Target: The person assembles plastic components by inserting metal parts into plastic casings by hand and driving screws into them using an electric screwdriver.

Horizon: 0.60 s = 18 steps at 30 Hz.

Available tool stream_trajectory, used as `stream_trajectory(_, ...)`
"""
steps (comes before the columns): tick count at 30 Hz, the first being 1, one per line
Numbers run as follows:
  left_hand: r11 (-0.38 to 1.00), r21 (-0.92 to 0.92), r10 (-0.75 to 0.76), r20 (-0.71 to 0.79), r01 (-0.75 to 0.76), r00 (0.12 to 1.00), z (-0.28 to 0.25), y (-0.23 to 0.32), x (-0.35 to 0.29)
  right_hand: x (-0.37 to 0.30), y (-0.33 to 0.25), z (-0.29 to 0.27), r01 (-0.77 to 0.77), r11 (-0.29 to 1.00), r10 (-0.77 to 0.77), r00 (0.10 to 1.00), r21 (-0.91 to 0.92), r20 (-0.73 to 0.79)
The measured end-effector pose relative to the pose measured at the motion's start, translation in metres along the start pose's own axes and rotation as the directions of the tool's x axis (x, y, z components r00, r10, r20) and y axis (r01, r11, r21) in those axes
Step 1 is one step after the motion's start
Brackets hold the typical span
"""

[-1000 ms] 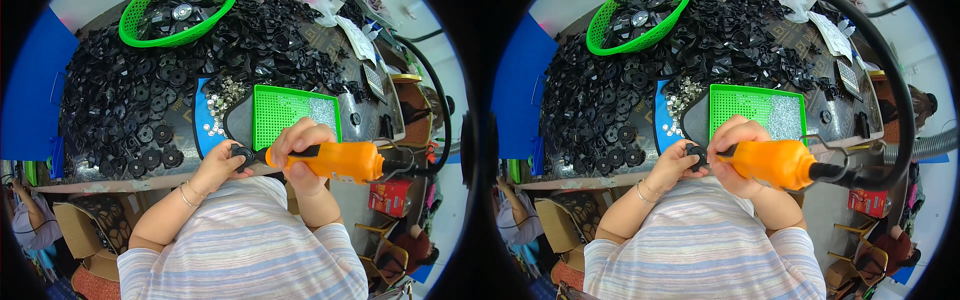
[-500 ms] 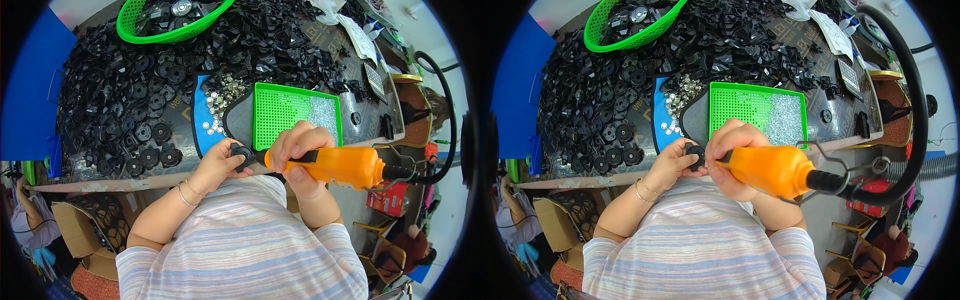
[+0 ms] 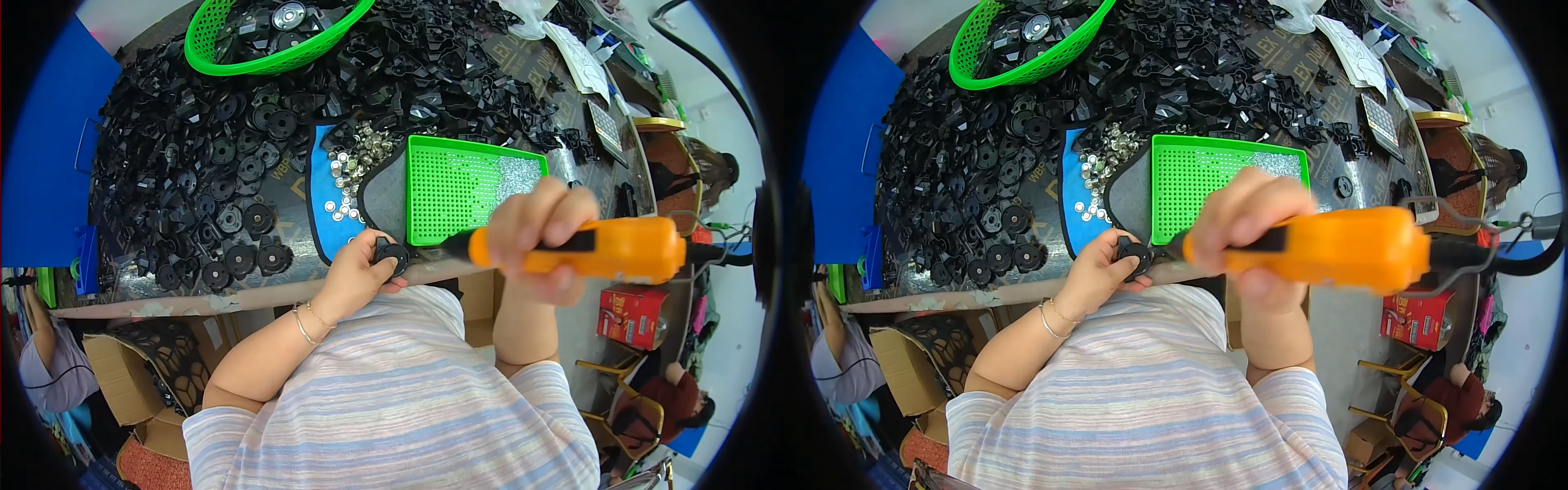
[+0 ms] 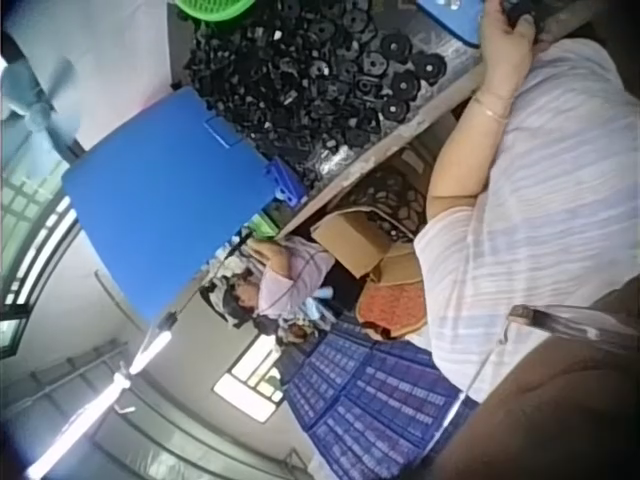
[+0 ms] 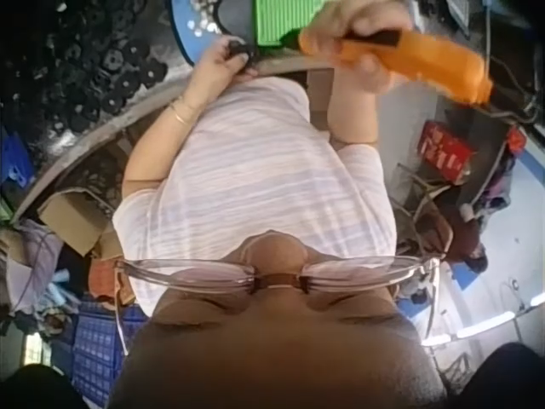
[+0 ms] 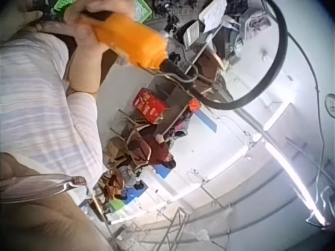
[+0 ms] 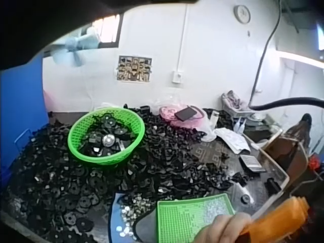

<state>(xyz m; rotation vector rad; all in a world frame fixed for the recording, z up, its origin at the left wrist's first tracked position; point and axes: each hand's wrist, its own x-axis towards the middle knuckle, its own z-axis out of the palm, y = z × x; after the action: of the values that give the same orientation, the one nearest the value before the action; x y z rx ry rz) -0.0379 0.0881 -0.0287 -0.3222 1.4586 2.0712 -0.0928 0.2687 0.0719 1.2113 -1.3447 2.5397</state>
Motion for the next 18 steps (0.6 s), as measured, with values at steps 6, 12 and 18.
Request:
stream_trajectory(6,0.999,-0.03,-0.036,0.011,0.036,0.999,0.0,0.005,-0.002,-0.025,0.0,-0.038,-0.062,0.902,-0.006,0.988,-0.428,-0.157)
stream_trajectory(12,0.997,-0.048,-0.067,0.006,0.067,0.998,-0.002,0.006,-0.002,-0.033,0.011,-0.034,0.006,0.977,-0.061,0.966,-0.214,-0.251)
stream_trajectory(18,0.996,-0.063,-0.064,0.015,0.065,0.998,-0.002,0.007,-0.001,-0.033,0.013,-0.034,-0.015,0.956,-0.055,0.971,-0.292,-0.231)
